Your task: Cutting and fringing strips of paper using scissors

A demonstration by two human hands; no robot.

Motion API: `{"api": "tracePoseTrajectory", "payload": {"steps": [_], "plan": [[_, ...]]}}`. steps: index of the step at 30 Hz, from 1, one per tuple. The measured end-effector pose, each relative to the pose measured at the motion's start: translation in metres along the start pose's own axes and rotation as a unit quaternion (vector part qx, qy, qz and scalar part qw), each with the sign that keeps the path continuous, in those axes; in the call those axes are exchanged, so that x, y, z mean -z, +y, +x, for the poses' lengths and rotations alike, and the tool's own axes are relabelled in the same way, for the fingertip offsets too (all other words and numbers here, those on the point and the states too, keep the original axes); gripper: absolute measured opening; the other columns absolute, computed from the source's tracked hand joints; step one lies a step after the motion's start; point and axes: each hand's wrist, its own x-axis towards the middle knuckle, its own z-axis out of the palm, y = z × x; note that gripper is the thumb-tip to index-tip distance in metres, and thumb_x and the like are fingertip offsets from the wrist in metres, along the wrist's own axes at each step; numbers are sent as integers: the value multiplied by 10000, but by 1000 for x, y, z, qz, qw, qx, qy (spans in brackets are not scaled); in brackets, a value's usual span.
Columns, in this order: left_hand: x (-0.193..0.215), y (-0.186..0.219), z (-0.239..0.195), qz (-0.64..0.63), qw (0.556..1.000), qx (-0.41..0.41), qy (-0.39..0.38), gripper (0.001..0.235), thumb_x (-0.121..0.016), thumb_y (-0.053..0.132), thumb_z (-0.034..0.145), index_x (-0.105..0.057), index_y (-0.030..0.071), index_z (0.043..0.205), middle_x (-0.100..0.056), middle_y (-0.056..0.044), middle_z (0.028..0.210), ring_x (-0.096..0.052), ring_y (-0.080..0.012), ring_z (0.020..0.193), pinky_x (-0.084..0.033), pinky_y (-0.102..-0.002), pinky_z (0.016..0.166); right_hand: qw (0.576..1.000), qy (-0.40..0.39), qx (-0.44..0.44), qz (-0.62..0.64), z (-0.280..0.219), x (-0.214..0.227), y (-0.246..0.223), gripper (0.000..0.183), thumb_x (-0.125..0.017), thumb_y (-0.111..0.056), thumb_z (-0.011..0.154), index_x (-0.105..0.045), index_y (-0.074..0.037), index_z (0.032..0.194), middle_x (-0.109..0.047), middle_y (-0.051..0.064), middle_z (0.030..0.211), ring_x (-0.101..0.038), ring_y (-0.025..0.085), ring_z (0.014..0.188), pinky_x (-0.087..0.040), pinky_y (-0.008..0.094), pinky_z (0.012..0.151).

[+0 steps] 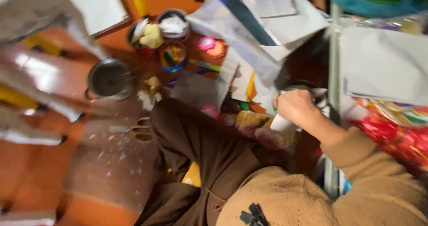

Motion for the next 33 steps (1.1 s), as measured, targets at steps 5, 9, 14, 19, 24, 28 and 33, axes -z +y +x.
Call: {"api": "tracePoseTrajectory", "payload": {"steps": [5, 9, 14, 19, 24, 28, 33], "plan": [[-223, -342, 65, -98, 987, 116, 54, 370, -463, 360, 942, -654, 147, 1175, -526, -239, 1131, -542, -366, 1093, -436, -528, 968, 962, -25, 260, 82, -31, 101, -126, 202, -442, -287, 792, -584, -153, 741, -666, 182, 701, -666, 421, 754, -498, 534, 668], [-321, -438, 98, -365, 928, -74, -2, 583, -367, 489, 979, -615, 63, 1291, -649, -200, 1234, -576, -347, 1205, -449, -462, 1023, 666, 244, 558, 431, -56, 127, -253, 209, -575, 21, 766, -653, -158, 839, -628, 3, 892, -677, 228, 852, -549, 314, 738], [-345, -468, 136, -607, 778, -161, -38, 715, -286, 503, 986, -451, -49, 1410, -549, -323, 1326, -500, -427, 1272, -395, -520, 1045, 472, 27, 691, 547, -65, 92, -357, 342, -478, 104, 759, -646, -29, 1026, -602, 134, 1173, -635, 306, 1055, -527, 397, 896], [-345, -513, 220, -752, 569, -332, 4, 889, -449, 614, 903, -277, -35, 1487, -451, -313, 1411, -431, -422, 1327, -315, -547, 1096, 487, -171, 609, 603, -42, 51, -406, 209, -552, -128, 888, -727, -19, 858, -671, 126, 1062, -635, 226, 984, -497, 350, 871], [-343, -515, 227, -829, 406, -381, 50, 948, -690, 515, 789, -185, 185, 1522, -373, -320, 1460, -405, -468, 1331, -331, -606, 1066, 434, -478, 236, 726, -43, -17, -455, 198, -607, 32, 780, -663, 16, 970, -616, 76, 1032, -595, 154, 869, -504, 206, 688], [-309, -508, 192, -853, 450, -95, 246, 940, -794, -63, 711, -384, 308, 1471, -608, -301, 1168, -690, -406, 916, -619, -447, 683, 525, -573, 148, 612, -26, -103, -482, 329, -583, -68, 897, -628, 59, 1197, -650, 157, 915, -660, 224, 641, -602, 333, 559], [-311, -516, 195, -781, 511, -64, 354, 949, -852, 7, 694, -382, 212, 1493, -590, -262, 1226, -642, -304, 1011, -580, -383, 791, 524, -506, 204, 654, -9, -54, -508, 401, -483, -262, 999, -640, 50, 1196, -682, 190, 1095, -659, 196, 967, -553, 294, 824]]}}
